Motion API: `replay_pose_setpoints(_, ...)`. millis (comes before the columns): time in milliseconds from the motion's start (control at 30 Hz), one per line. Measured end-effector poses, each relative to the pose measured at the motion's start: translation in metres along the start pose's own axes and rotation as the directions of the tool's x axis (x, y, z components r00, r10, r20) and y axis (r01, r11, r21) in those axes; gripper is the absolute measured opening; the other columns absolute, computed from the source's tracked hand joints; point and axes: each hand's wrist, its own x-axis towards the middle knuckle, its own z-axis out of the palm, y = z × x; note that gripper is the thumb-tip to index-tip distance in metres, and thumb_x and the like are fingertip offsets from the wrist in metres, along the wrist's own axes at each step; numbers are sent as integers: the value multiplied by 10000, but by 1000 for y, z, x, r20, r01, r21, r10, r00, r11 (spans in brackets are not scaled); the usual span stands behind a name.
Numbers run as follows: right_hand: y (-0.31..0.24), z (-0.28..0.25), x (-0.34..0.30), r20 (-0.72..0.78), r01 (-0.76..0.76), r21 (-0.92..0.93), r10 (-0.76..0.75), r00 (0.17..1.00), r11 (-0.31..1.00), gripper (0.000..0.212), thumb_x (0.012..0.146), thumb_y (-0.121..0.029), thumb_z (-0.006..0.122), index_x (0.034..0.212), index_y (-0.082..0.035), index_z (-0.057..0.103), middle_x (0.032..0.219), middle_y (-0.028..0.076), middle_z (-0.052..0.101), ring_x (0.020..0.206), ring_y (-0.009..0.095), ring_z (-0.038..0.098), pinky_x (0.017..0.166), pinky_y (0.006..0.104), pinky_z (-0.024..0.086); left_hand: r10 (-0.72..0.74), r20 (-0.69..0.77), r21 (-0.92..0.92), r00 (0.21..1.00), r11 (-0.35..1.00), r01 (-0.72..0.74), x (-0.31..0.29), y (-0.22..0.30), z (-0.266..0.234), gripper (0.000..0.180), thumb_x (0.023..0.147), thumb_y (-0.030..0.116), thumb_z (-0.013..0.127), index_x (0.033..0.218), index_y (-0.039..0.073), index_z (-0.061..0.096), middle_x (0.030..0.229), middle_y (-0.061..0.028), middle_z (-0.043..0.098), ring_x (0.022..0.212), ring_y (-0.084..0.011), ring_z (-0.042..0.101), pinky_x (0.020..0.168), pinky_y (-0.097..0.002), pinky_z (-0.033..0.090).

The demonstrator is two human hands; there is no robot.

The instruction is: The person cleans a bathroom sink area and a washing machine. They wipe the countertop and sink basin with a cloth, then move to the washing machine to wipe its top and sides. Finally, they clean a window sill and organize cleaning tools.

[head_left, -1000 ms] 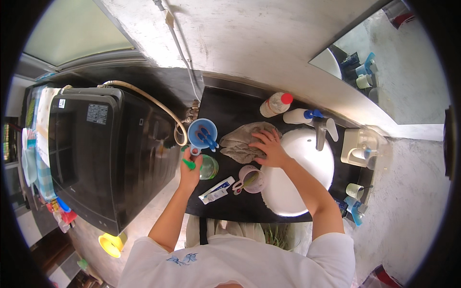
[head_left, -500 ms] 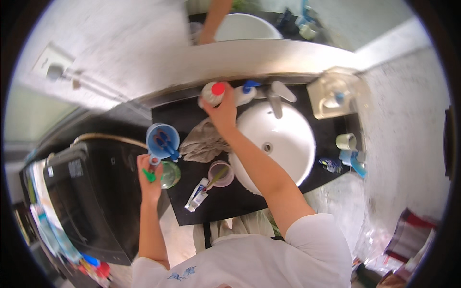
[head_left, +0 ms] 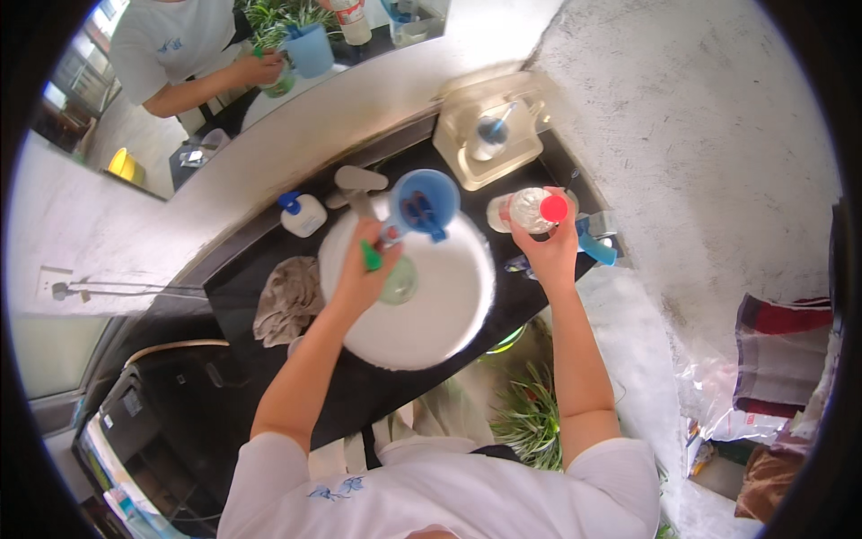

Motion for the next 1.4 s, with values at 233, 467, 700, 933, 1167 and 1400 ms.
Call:
replay_pose_setpoints(233,114,-42,9,-56,-116,-128,110,992,985,637,690,-162,817,1219,-41,483,1089,160,606,1005,294,624,853,364,506,-88,123,-259,989,959,117,75,-68,178,179,843,45,634,1007,41,564,957,-59,447,823,-190,455,767,-300,390)
replay_pose_setpoints(467,152,-41,-1,-26,-229,-163,228,973,960,609,682,-160,808,1189,-48,490,1028,163,634,947,327,647,813,388,517,-102,32,-217,994,970,107,93,-103,255,209,849,90,628,1030,36,538,916,-67,468,774,-200,464,731,-306,402)
replay_pose_setpoints(700,166,-34,-5,8,-246,-253,256,967,936,651,683,-155,798,1223,-34,456,1076,206,605,960,363,635,815,408,517,-203,53,-153,978,966,209,95,-95,274,342,787,161,746,1043,53,547,902,-48,501,788,-137,494,709,-280,428)
replay_pose_setpoints(933,173,-31,-8,30,-267,-200,279,960,943,684,683,-150,796,1256,-28,442,1139,215,578,1033,358,611,849,409,512,-224,192,77,956,974,213,99,-114,268,756,643,335,872,1218,29,489,1089,-118,514,984,-215,517,869,-321,451)
replay_pose_setpoints(1167,176,-38,-11,80,-368,-49,371,925,928,845,722,-107,785,1428,-8,331,1277,180,518,1162,259,563,978,339,466,-315,600,-123,735,872,474,113,-91,239,1062,526,385,923,1361,-5,397,1290,-179,465,1216,-277,457,1004,-378,413)
replay_pose_setpoints(1400,171,-45,-19,89,-492,-39,493,865,870,887,791,-69,732,1494,1,197,1444,206,355,1328,312,417,1057,439,411,-380,362,245,851,920,307,73,-98,185,1056,736,565,731,1452,-61,272,1386,-286,376,1257,-406,430,1084,-433,347)
